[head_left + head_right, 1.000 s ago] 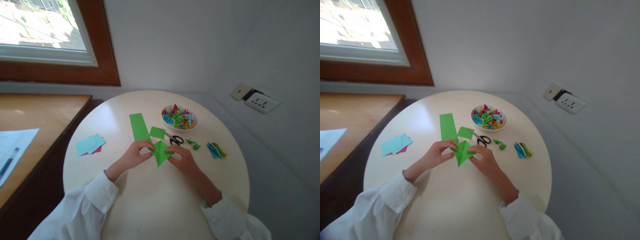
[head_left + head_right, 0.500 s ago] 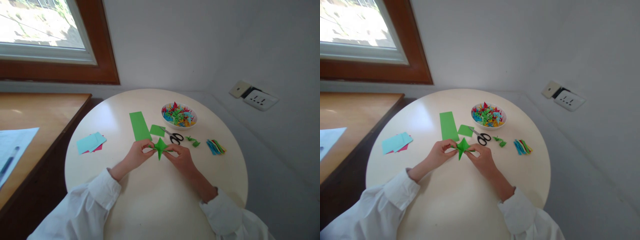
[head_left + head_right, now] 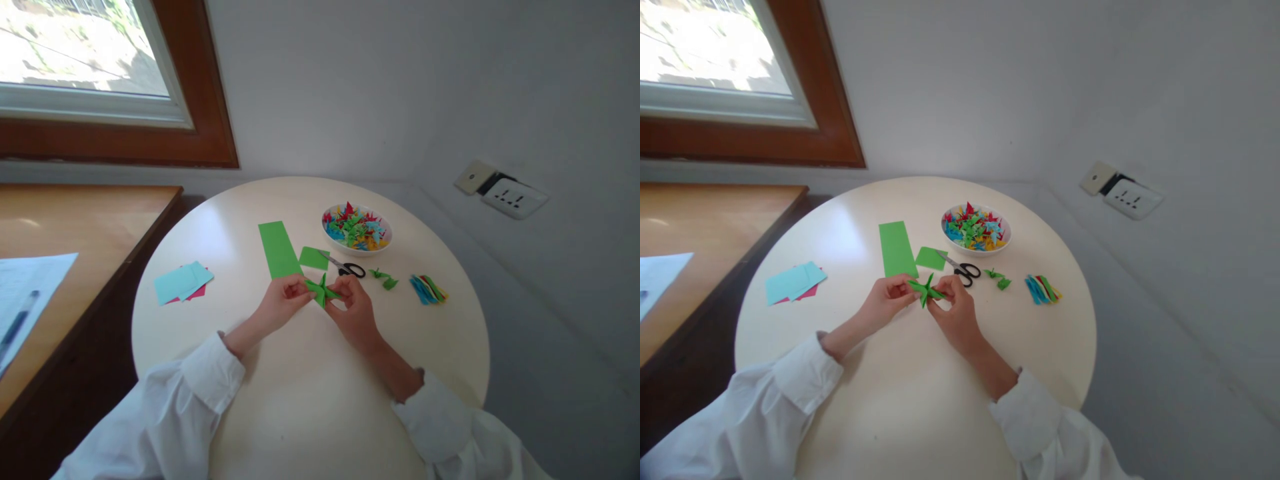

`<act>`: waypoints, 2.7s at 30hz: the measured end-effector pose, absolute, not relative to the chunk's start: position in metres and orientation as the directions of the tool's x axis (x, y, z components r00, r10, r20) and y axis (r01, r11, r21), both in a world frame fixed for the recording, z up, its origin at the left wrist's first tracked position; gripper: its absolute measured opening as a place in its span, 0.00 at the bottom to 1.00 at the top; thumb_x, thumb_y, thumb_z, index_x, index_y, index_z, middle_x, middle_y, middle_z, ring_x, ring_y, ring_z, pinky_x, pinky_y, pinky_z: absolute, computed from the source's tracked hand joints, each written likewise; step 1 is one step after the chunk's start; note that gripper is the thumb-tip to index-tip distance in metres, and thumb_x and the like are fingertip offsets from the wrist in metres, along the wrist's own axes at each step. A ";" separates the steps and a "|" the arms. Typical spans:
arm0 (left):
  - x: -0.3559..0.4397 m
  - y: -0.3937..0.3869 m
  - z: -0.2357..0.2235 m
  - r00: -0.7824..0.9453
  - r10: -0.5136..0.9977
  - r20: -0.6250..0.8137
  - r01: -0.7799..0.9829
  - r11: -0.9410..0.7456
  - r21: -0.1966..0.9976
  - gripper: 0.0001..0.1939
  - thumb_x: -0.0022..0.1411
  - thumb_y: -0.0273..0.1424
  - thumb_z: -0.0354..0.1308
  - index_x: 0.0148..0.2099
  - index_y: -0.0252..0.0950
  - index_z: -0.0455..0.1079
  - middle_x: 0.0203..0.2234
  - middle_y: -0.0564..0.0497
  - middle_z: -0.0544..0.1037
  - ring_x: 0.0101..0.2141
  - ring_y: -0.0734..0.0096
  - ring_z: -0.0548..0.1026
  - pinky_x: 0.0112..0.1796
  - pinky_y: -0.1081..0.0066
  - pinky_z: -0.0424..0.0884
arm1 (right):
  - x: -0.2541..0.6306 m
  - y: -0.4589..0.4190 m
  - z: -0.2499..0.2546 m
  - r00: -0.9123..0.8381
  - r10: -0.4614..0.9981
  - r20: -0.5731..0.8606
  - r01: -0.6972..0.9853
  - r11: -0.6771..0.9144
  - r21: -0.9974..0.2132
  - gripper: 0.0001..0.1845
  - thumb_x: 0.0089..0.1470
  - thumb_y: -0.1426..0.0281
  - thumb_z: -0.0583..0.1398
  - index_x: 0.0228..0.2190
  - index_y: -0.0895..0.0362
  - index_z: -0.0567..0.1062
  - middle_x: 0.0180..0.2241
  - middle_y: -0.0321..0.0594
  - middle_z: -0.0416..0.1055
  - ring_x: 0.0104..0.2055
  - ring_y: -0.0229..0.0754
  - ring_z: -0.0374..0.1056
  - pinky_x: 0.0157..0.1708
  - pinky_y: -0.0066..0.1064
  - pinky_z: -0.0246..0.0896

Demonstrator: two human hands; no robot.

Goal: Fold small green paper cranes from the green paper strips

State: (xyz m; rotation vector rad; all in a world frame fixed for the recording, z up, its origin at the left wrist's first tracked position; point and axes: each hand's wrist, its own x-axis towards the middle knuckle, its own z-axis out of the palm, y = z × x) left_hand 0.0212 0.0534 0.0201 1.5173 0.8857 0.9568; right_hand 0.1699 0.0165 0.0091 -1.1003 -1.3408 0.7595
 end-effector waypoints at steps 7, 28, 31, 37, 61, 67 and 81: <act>0.025 0.051 0.023 0.437 0.890 0.131 -0.045 -0.124 0.991 0.13 0.49 0.38 0.60 0.25 0.34 0.63 0.18 0.58 0.63 0.21 0.78 0.62 0.24 0.76 0.59 | 0.167 0.018 0.005 0.156 0.933 0.323 0.081 0.314 -0.946 0.12 0.39 0.74 0.62 0.26 0.54 0.63 0.25 0.31 0.65 0.29 0.35 0.67 0.31 0.27 0.65; 0.025 0.053 0.013 0.273 0.956 0.109 -0.027 -0.105 0.994 0.11 0.49 0.34 0.61 0.27 0.34 0.62 0.19 0.56 0.67 0.22 0.76 0.66 0.25 0.74 0.61 | 0.164 0.018 0.005 0.177 0.966 0.191 -0.062 0.205 -0.977 0.09 0.49 0.63 0.57 0.31 0.55 0.65 0.23 0.33 0.68 0.25 0.37 0.67 0.25 0.29 0.64; 0.025 0.053 0.013 0.242 0.963 0.118 -0.032 -0.114 0.993 0.11 0.48 0.33 0.61 0.25 0.34 0.62 0.18 0.57 0.66 0.22 0.77 0.65 0.26 0.74 0.62 | 0.164 0.019 0.004 0.190 0.966 0.178 -0.070 0.194 -0.978 0.13 0.46 0.63 0.60 0.32 0.54 0.64 0.25 0.33 0.68 0.27 0.37 0.68 0.26 0.29 0.64; 0.026 0.052 0.013 0.231 0.967 0.109 -0.027 -0.105 0.994 0.09 0.47 0.32 0.61 0.25 0.34 0.64 0.17 0.58 0.65 0.21 0.78 0.64 0.25 0.75 0.62 | 0.164 0.019 0.004 0.209 0.963 0.171 -0.025 0.180 -0.983 0.11 0.43 0.69 0.62 0.30 0.55 0.64 0.23 0.31 0.67 0.27 0.36 0.68 0.27 0.28 0.64; 0.025 0.051 0.017 0.190 0.981 0.034 -0.008 -0.033 0.999 0.07 0.45 0.31 0.62 0.27 0.32 0.69 0.19 0.54 0.71 0.22 0.76 0.67 0.24 0.75 0.61 | 0.165 0.022 0.001 0.230 0.963 0.141 -0.081 0.163 -0.983 0.12 0.41 0.68 0.62 0.29 0.55 0.65 0.20 0.29 0.67 0.22 0.35 0.67 0.22 0.27 0.62; 0.024 0.051 0.018 0.196 0.979 0.057 -0.023 -0.053 0.998 0.09 0.45 0.31 0.63 0.28 0.33 0.67 0.17 0.56 0.69 0.19 0.79 0.65 0.21 0.77 0.59 | 0.164 0.022 0.003 0.229 0.965 0.130 -0.089 0.153 -0.984 0.12 0.41 0.68 0.63 0.28 0.55 0.65 0.21 0.30 0.67 0.24 0.35 0.67 0.23 0.27 0.63; 0.027 0.046 0.020 0.274 0.962 0.019 0.008 -0.022 1.000 0.14 0.44 0.37 0.65 0.29 0.33 0.67 0.17 0.56 0.71 0.20 0.77 0.67 0.23 0.76 0.61 | 0.164 0.022 0.005 0.267 0.954 0.133 -0.130 0.173 -0.976 0.15 0.36 0.70 0.65 0.29 0.55 0.66 0.21 0.29 0.66 0.26 0.35 0.67 0.30 0.28 0.65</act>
